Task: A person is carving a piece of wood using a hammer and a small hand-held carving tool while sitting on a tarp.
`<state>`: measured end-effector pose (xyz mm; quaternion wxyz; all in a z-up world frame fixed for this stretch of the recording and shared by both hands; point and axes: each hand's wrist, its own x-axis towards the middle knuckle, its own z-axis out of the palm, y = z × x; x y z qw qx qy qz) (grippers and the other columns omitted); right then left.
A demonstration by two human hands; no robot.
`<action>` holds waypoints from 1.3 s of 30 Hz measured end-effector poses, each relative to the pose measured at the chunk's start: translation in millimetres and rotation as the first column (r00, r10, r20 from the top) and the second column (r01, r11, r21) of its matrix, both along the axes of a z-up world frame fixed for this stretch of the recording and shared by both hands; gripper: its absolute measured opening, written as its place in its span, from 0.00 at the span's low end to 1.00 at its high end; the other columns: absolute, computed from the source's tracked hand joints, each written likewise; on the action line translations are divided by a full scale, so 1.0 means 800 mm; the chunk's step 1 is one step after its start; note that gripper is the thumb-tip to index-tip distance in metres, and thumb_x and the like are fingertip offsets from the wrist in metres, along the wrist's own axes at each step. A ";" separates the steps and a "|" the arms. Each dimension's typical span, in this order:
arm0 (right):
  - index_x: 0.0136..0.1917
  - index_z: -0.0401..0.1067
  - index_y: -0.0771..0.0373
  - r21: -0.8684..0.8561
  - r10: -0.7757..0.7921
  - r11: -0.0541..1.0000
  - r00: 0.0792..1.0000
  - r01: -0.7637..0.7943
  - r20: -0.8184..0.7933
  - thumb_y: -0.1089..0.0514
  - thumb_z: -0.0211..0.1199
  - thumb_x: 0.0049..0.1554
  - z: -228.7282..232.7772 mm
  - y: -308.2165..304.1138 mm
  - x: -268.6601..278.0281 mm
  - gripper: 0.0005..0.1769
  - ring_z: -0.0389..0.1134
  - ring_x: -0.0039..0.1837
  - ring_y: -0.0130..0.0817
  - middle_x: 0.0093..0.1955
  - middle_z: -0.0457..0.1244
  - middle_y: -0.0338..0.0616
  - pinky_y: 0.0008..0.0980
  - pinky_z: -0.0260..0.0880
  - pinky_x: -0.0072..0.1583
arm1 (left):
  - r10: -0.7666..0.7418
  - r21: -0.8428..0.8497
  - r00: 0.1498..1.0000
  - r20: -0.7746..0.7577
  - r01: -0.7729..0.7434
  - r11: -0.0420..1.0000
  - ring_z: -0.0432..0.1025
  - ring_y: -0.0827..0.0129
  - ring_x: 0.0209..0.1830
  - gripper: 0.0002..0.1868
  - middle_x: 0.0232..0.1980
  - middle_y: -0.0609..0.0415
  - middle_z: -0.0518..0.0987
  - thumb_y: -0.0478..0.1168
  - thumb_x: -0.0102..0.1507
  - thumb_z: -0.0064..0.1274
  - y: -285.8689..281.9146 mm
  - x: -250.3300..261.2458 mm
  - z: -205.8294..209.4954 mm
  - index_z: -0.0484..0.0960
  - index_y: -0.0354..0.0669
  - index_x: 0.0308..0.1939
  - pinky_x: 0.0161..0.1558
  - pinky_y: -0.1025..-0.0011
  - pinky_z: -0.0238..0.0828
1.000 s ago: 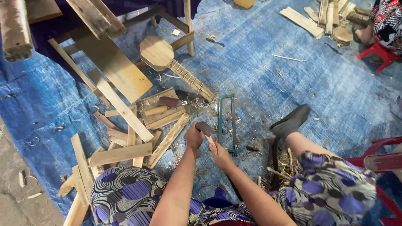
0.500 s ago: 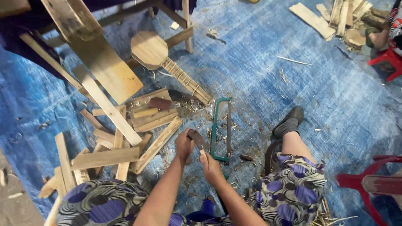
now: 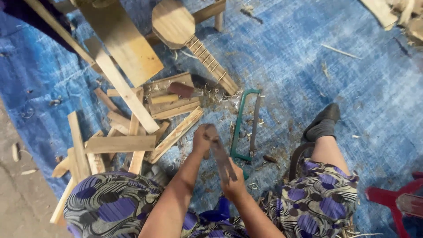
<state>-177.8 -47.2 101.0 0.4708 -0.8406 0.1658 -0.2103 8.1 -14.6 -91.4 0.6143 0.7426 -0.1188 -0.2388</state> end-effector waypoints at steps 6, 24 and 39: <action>0.53 0.74 0.52 0.008 -0.182 0.972 0.780 0.233 -0.599 0.40 0.48 0.64 -0.088 -0.037 0.009 0.20 0.74 0.53 0.62 0.45 0.72 0.59 0.55 0.73 0.53 | -0.105 0.149 0.978 0.178 0.079 0.986 0.73 0.42 0.64 0.22 0.56 0.41 0.82 0.46 0.59 0.70 0.016 -0.011 0.081 0.85 0.44 0.54 0.68 0.42 0.66; 0.64 0.76 0.61 -0.018 -0.035 0.999 0.999 0.036 0.030 0.47 0.42 0.66 -0.006 -0.015 0.014 0.27 0.77 0.48 0.44 0.47 0.74 0.44 0.38 0.77 0.48 | -0.082 0.072 0.981 0.175 0.070 0.995 0.74 0.36 0.56 0.19 0.51 0.41 0.81 0.42 0.62 0.67 0.008 0.005 -0.007 0.83 0.45 0.56 0.58 0.38 0.77; 0.52 0.80 0.57 0.271 -0.003 0.962 0.996 0.028 -0.092 0.48 0.45 0.65 -0.053 -0.020 -0.002 0.22 0.70 0.36 0.42 0.31 0.69 0.51 0.40 0.71 0.45 | -0.007 0.327 1.000 -0.029 0.016 0.945 0.73 0.42 0.65 0.34 0.60 0.39 0.82 0.61 0.57 0.69 0.014 0.012 -0.023 0.83 0.47 0.60 0.68 0.44 0.70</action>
